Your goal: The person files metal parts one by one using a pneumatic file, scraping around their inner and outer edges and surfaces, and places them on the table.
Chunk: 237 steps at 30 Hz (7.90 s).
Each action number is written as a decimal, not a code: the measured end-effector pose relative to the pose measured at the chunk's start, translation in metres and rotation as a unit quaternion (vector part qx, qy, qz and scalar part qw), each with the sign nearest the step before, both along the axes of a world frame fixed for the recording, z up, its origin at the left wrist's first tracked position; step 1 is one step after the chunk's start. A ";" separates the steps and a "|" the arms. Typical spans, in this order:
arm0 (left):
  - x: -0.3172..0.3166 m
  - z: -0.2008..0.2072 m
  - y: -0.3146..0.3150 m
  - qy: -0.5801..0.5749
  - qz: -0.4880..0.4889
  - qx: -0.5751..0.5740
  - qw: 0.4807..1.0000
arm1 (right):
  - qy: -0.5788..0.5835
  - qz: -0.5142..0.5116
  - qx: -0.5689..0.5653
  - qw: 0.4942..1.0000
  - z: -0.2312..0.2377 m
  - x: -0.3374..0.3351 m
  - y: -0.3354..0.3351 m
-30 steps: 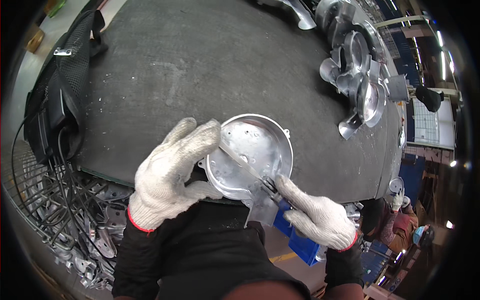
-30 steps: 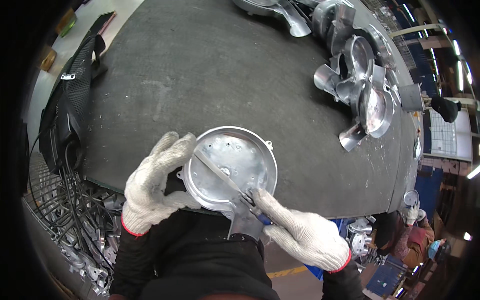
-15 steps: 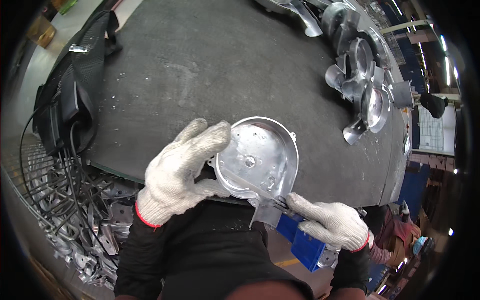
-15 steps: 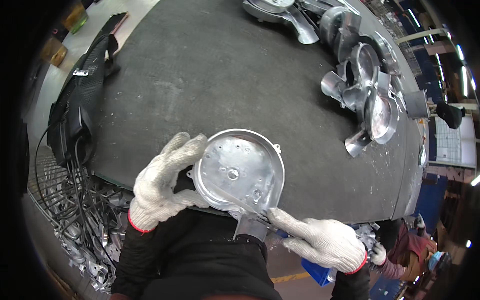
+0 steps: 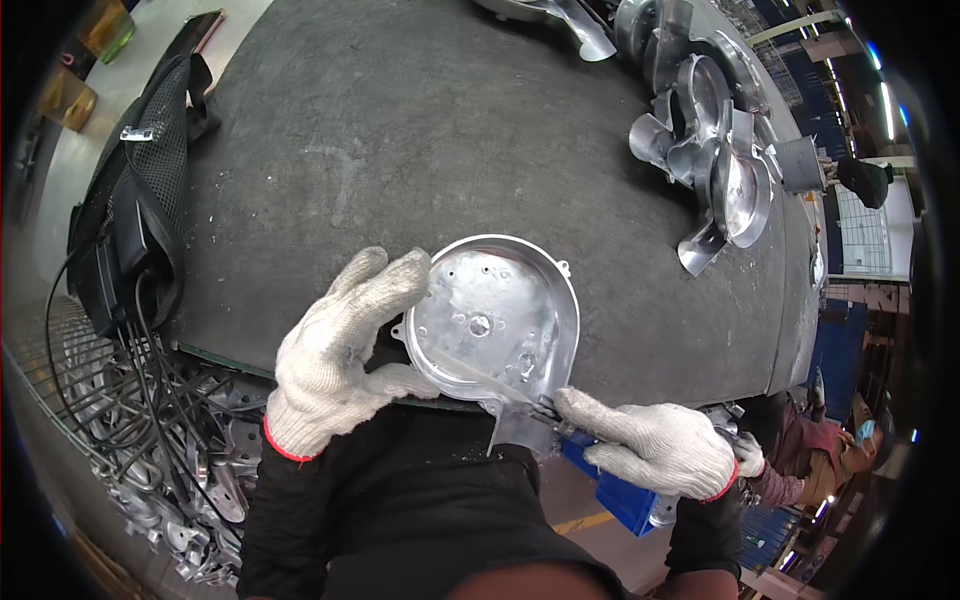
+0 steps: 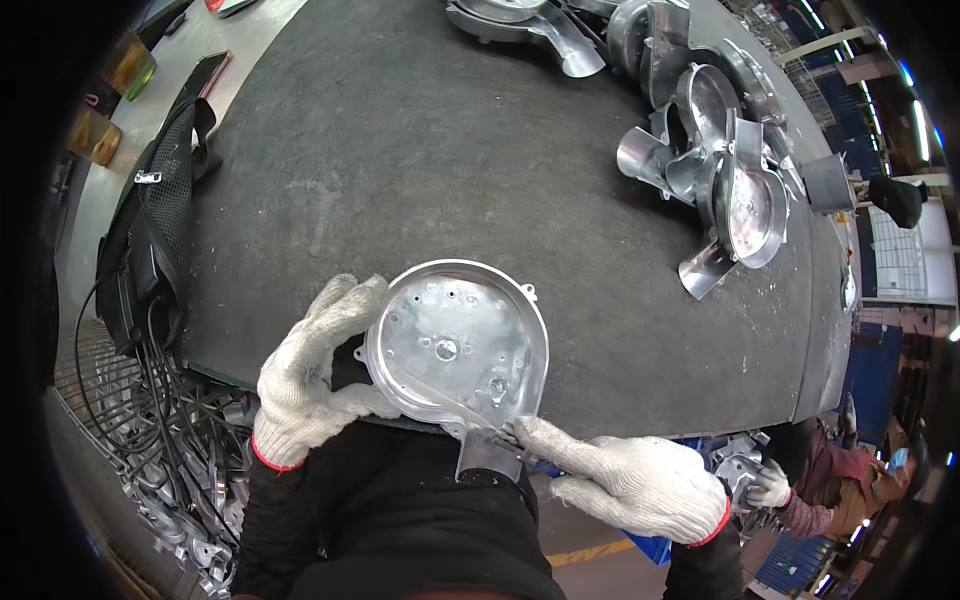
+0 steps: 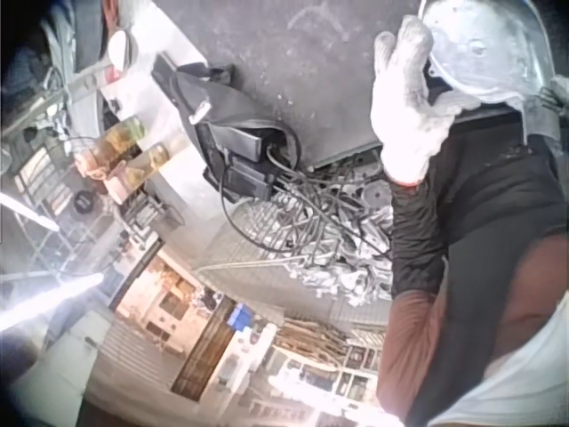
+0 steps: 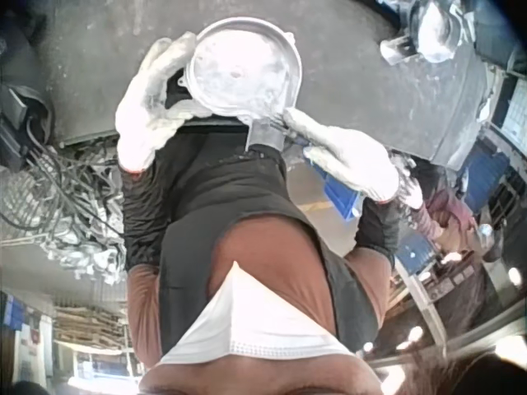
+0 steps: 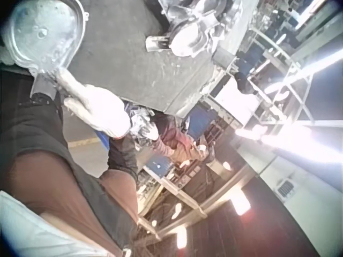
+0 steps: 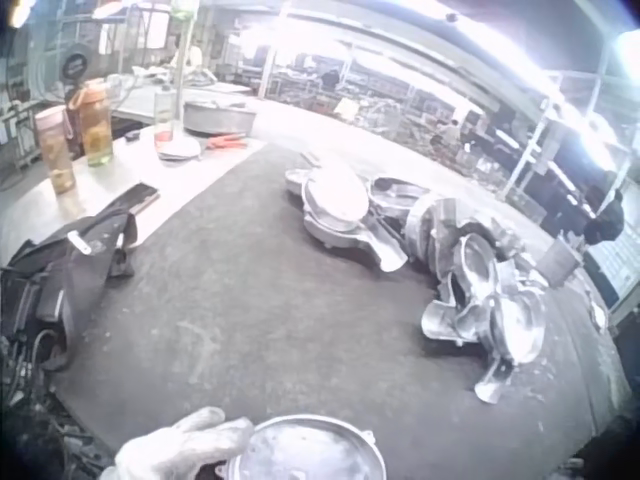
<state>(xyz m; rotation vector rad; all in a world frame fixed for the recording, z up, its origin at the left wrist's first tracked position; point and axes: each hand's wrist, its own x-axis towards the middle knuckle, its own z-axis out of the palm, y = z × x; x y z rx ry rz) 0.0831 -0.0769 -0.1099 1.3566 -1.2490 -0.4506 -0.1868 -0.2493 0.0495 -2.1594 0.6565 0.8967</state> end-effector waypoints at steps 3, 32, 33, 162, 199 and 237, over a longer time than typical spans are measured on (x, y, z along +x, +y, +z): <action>-0.006 0.011 0.004 0.259 -0.018 -0.025 0.965 | -0.022 0.000 0.020 1.000 0.000 -0.012 0.000; -0.035 0.119 -0.040 -0.196 0.255 0.308 0.896 | -0.250 -0.382 0.374 0.807 -0.069 -0.048 0.077; -0.036 0.119 -0.039 -0.197 0.254 0.309 0.895 | -0.237 -0.376 0.374 0.814 -0.070 -0.044 0.075; 0.006 0.091 -0.010 -0.058 0.248 0.159 0.954 | -0.337 -0.339 0.262 0.838 -0.072 -0.094 0.101; -0.069 0.155 -0.003 -0.402 0.266 0.292 0.826 | -0.214 0.000 -0.382 0.899 -0.005 -0.036 0.048; -0.091 0.159 -0.004 -0.407 0.259 0.267 0.834 | -0.249 -0.192 0.119 0.942 -0.039 -0.046 0.077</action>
